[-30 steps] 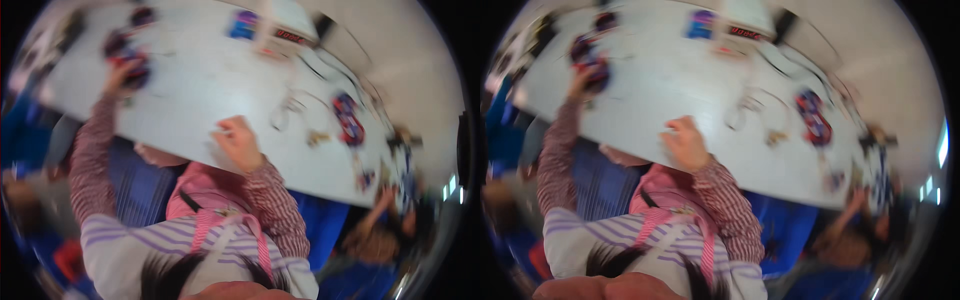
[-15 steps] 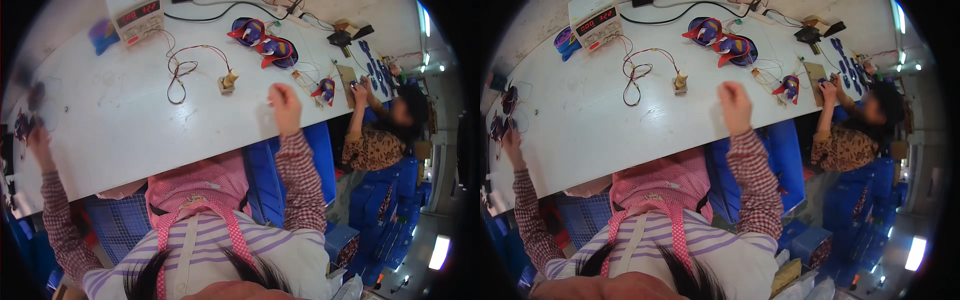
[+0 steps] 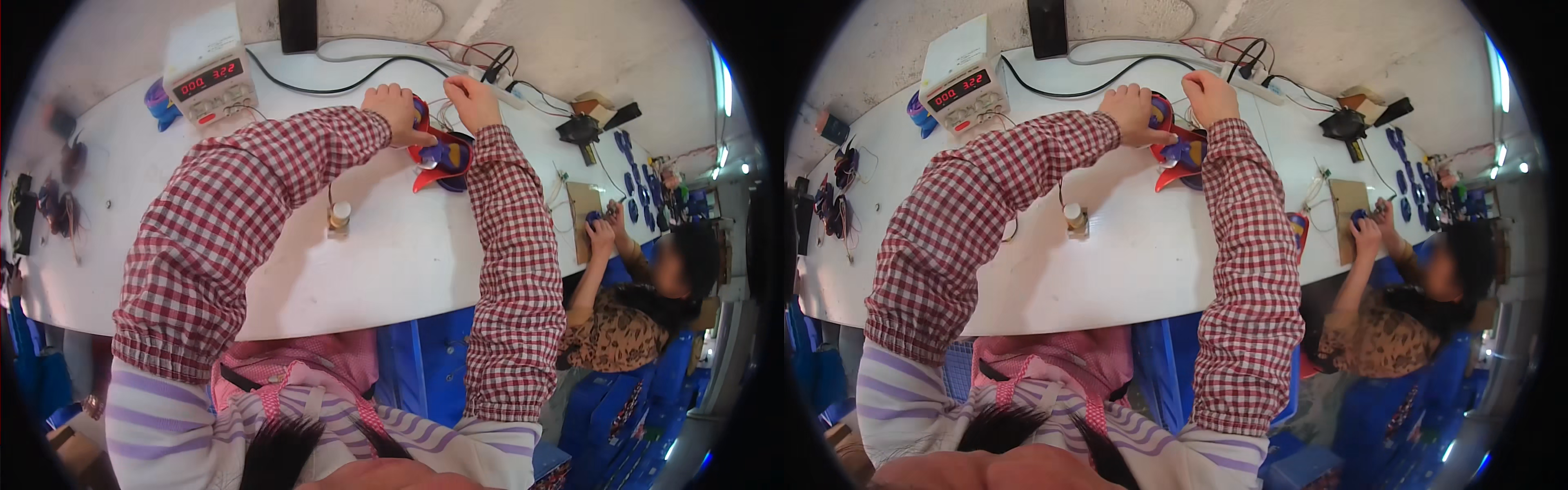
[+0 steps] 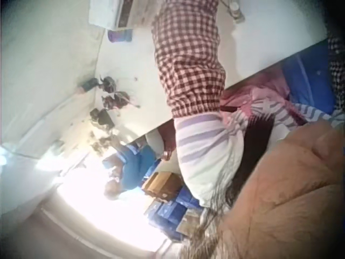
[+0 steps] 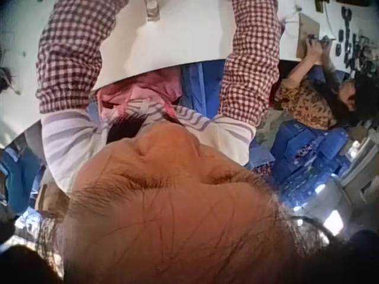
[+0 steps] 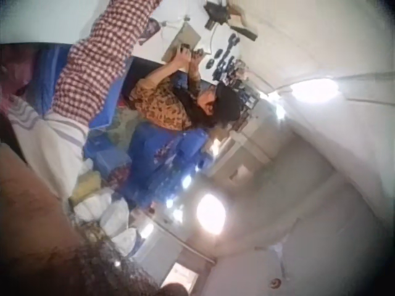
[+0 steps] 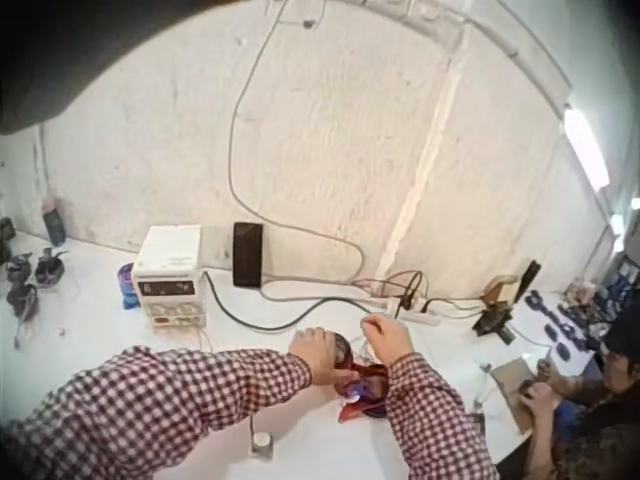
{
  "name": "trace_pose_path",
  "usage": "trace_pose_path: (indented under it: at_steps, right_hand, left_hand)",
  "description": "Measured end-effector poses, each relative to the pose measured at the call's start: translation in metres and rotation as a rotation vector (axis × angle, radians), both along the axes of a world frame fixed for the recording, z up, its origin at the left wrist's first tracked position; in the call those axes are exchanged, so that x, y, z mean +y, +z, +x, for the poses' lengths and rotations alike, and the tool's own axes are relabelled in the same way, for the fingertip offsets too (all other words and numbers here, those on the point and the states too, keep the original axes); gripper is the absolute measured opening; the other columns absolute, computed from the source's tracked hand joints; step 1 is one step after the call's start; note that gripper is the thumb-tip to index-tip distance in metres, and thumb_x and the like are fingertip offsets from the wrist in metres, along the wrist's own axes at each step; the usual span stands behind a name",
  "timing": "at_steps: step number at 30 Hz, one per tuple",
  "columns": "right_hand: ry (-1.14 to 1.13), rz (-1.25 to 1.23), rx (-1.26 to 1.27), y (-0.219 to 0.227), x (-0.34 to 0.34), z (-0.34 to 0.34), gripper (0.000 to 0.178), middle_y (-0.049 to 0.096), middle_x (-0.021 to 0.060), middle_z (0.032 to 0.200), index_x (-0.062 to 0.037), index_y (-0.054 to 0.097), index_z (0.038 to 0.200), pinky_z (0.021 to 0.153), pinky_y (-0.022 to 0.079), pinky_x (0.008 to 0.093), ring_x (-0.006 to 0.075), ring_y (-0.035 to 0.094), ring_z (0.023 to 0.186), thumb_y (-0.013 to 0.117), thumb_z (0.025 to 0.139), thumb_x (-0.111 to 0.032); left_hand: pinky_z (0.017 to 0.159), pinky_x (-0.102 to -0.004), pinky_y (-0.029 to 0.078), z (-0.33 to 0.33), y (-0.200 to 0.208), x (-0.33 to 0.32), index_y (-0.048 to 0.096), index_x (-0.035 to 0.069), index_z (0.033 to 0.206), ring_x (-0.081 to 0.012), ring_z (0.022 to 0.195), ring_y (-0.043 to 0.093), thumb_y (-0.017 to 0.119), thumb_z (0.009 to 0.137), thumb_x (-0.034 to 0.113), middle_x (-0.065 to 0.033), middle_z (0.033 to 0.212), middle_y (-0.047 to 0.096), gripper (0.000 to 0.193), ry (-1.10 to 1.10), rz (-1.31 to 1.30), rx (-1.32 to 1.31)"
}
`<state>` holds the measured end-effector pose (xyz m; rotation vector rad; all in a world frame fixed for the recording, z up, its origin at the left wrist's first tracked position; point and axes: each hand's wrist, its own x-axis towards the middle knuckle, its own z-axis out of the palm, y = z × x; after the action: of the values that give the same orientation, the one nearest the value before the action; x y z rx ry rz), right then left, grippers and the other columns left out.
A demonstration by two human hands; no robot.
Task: Assembling electronic toy components by connecting wires and parts at a workbench.
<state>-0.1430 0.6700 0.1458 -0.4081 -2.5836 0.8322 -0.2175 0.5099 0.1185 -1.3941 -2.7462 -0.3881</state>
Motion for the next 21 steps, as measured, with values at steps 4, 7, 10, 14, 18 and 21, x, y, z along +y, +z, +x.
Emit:
trace_pose_path:
  at_steps: [4,7,10,14,18,21]
  right_hand:
    - [0.213,0.131,-0.068,-0.015,0.013,-0.055,0.025,0.067,0.0029,0.084,-0.0051,0.067,0.099,0.067,0.046,0.0266,0.016,0.058,0.073,0.058,0.083,-0.023]
    - [0.297,0.16,-0.255,-0.057,0.038,-0.103,0.025,0.069,0.004,0.089,-0.0053,0.067,0.099,0.068,0.047,0.0279,0.0184,0.058,0.074,0.058,0.082,-0.022]
    - [0.498,0.003,-0.442,-0.096,0.052,-0.125,0.024,0.068,0.0037,0.089,-0.0051,0.067,0.099,0.069,0.047,0.0262,0.016,0.058,0.074,0.06,0.08,-0.019]
    - [0.48,-0.073,-0.606,-0.035,0.006,-0.101,0.025,0.067,0.002,0.089,-0.0061,0.067,0.1,0.071,0.046,0.0243,0.0128,0.057,0.075,0.064,0.078,-0.017]
    - [0.28,-0.139,-0.012,0.009,0.025,-0.065,0.03,0.066,0.0031,0.083,-0.0055,0.067,0.1,0.07,0.046,0.0237,0.0121,0.057,0.073,0.068,0.077,-0.025]
    - [-0.136,-0.153,0.277,0.061,0.026,-0.029,0.04,0.067,0.0068,0.085,-0.004,0.066,0.1,0.064,0.047,0.0284,0.017,0.06,0.072,0.067,0.077,-0.037]
  left_hand:
    - [0.09,-0.0425,0.034,-0.007,0.0,0.002,0.049,0.0,0.112,-0.0301,0.097,0.053,0.066,0.065,0.054,-0.0179,0.107,0.056,0.073,0.054,-0.102,-0.076]
    - [0.087,-0.0423,0.035,-0.008,-0.006,-0.006,0.05,0.002,0.111,-0.0299,0.095,0.054,0.067,0.066,0.049,-0.0156,0.104,0.057,0.068,0.001,-0.068,-0.043]
    - [0.085,-0.0421,0.037,-0.014,-0.01,-0.02,0.05,0.004,0.11,-0.0297,0.092,0.055,0.068,0.066,0.045,-0.0133,0.1,0.059,0.063,-0.045,-0.033,-0.018]
    - [0.087,-0.0441,0.033,-0.02,0.015,-0.049,0.05,0.006,0.112,-0.0273,0.095,0.055,0.067,0.064,0.041,-0.011,0.105,0.059,0.062,-0.079,0.052,-0.017]
    - [0.083,-0.0447,0.036,-0.043,0.046,-0.059,0.052,0.011,0.112,-0.0266,0.091,0.058,0.067,0.063,0.036,-0.0093,0.108,0.06,0.057,-0.161,0.258,-0.034]
    - [0.082,-0.0437,0.037,-0.05,0.071,-0.061,0.055,0.014,0.11,-0.0286,0.087,0.059,0.068,0.063,0.031,-0.0089,0.109,0.06,0.052,-0.136,0.51,0.32]
